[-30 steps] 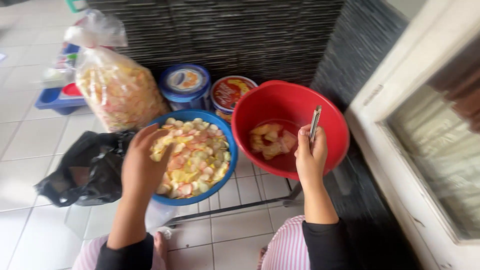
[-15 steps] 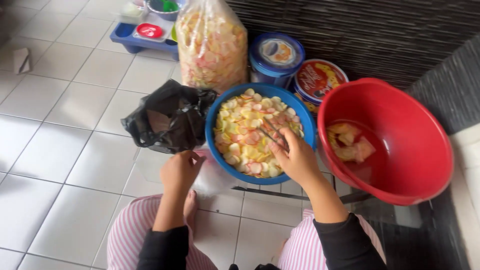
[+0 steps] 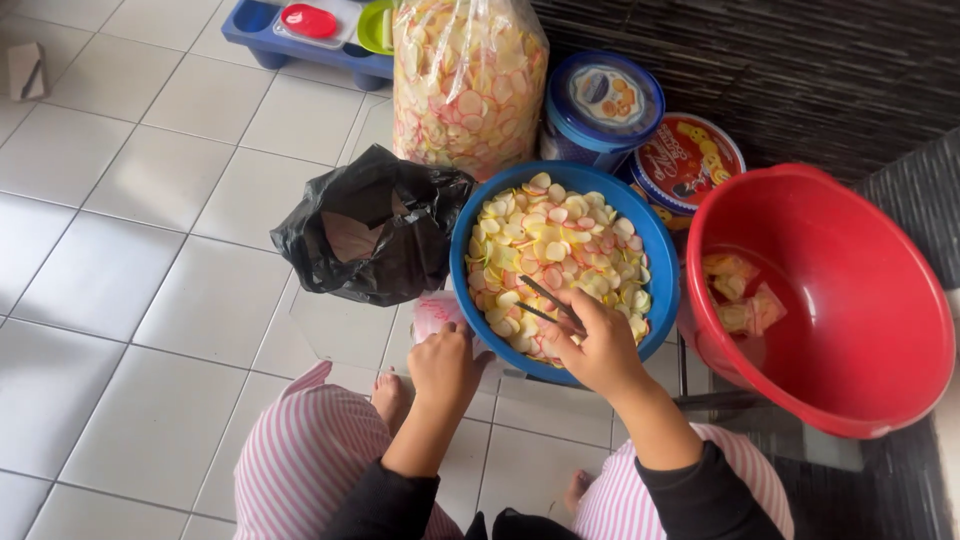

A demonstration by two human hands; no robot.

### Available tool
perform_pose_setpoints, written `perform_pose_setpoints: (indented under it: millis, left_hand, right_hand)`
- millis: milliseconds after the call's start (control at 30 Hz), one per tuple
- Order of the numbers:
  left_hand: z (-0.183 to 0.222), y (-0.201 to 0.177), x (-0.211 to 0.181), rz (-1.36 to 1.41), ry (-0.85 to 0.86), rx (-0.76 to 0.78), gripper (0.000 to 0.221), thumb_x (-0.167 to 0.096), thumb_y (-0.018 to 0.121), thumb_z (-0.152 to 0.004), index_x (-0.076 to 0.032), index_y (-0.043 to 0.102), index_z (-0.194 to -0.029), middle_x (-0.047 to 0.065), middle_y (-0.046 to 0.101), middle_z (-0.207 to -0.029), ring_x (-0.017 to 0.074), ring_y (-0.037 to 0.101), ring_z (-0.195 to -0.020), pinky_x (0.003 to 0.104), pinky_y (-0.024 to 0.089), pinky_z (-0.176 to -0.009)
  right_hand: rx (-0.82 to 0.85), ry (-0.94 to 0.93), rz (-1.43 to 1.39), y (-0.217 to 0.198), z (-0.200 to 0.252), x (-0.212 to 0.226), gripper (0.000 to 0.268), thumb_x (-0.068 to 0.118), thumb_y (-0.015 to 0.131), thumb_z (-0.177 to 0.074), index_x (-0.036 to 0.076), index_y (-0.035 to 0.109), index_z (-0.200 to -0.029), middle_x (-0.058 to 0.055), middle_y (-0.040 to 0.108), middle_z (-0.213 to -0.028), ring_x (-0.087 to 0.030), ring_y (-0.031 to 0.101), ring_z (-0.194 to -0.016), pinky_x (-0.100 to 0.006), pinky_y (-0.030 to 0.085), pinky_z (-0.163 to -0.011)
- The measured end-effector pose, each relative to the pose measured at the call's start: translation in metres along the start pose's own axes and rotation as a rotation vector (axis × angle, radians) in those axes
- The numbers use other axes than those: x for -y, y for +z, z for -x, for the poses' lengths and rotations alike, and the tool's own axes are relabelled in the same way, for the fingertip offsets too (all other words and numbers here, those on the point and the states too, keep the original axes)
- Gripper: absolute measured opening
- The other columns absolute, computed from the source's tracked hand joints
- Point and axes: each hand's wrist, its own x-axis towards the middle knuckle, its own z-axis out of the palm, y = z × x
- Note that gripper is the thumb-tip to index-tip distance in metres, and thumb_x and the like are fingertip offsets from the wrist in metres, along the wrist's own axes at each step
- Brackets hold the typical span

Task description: Sorting and inspecting crackers from a large bowl using tongs and hands.

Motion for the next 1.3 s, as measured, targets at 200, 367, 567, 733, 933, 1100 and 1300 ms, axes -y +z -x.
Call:
perform_pose_setpoints:
  millis: [200, 367, 567, 733, 933, 1100, 1300]
  left_hand:
    - [-0.014, 0.032, 0.009, -0.125, -0.036, -0.018, 0.045, -0.052, 0.085, -0.068, -0.02, 0.067, -0.093, -0.003, 0.067, -0.082, 0.0248, 0.072, -0.073, 0.042, 0.058, -0.062]
    - [-0.018, 0.024, 0.015, -0.084, -0.039, -0.013, 0.029, -0.047, 0.082, -0.071, -0.024, 0.069, -0.082, -0.006, 0.065, -0.076, 0.0226, 0.071, -0.072, 0.04, 0.056, -0.061]
    - [-0.017, -0.083, 0.042, 0.256, -0.102, 0.231, 0.014, -0.044, 0.077, -0.072, -0.035, 0.072, -0.081, -0.01, 0.074, -0.084, 0.0228, 0.074, -0.081, 0.037, 0.058, -0.072]
    - [-0.022, -0.129, 0.028, 0.963, 0.388, 0.093, 0.012, -0.012, 0.084, -0.079, -0.02, 0.083, -0.089, -0.006, 0.081, -0.083, 0.0071, 0.062, -0.067, 0.023, 0.047, -0.062]
    - [-0.048, -0.143, -0.032, 0.928, 0.593, 0.186, 0.012, -0.014, 0.074, -0.089, -0.01, 0.08, -0.098, 0.001, 0.081, -0.103, 0.0128, 0.076, -0.096, 0.026, 0.057, -0.083]
    - [-0.065, -0.14, -0.055, 0.997, 0.4, 0.209, 0.008, -0.024, 0.087, -0.077, -0.019, 0.084, -0.083, -0.003, 0.083, -0.09, 0.0014, 0.075, -0.087, 0.017, 0.055, -0.076]
    - [-0.071, -0.094, -0.067, 1.3, 0.301, 0.148, 0.01, -0.013, 0.091, -0.071, -0.01, 0.081, -0.071, 0.004, 0.082, -0.076, 0.0081, 0.076, -0.076, 0.021, 0.057, -0.072]
  right_hand:
    - [-0.018, -0.024, -0.06, 0.002, 0.003, -0.015, 0.018, 0.022, 0.079, -0.082, 0.02, 0.072, -0.098, 0.002, 0.064, -0.059, -0.017, 0.066, -0.054, -0.027, 0.056, -0.055]
    - [-0.031, -0.03, -0.079, -0.001, 0.005, -0.018, 0.02, 0.019, 0.08, -0.08, 0.018, 0.073, -0.098, 0.002, 0.064, -0.059, -0.016, 0.068, -0.055, -0.027, 0.057, -0.056]
    - [-0.057, 0.053, -0.177, -0.005, 0.01, -0.015, 0.019, 0.013, 0.079, -0.078, 0.017, 0.075, -0.096, -0.002, 0.064, -0.058, -0.016, 0.064, -0.051, -0.025, 0.056, -0.052]
    - [0.115, 0.166, -0.421, -0.003, 0.012, 0.015, 0.03, 0.029, 0.08, -0.085, 0.007, 0.076, -0.105, 0.006, 0.052, -0.061, -0.005, 0.045, -0.053, -0.023, 0.034, -0.045]
    - [-0.015, 0.075, -0.357, -0.005, 0.015, 0.004, 0.034, 0.006, 0.074, -0.083, 0.004, 0.076, -0.117, -0.006, 0.083, -0.099, -0.014, 0.081, -0.089, -0.026, 0.063, -0.079]
    - [-0.163, 0.056, -0.109, -0.021, 0.016, -0.023, 0.028, 0.011, 0.08, -0.082, 0.006, 0.077, -0.109, -0.001, 0.082, -0.09, -0.006, 0.072, -0.068, -0.022, 0.059, -0.061]
    - [-0.001, -0.048, -0.022, -0.041, 0.013, -0.031, 0.027, 0.008, 0.067, -0.088, 0.016, 0.075, -0.113, 0.003, 0.078, -0.092, -0.012, 0.063, -0.054, -0.028, 0.052, -0.052]
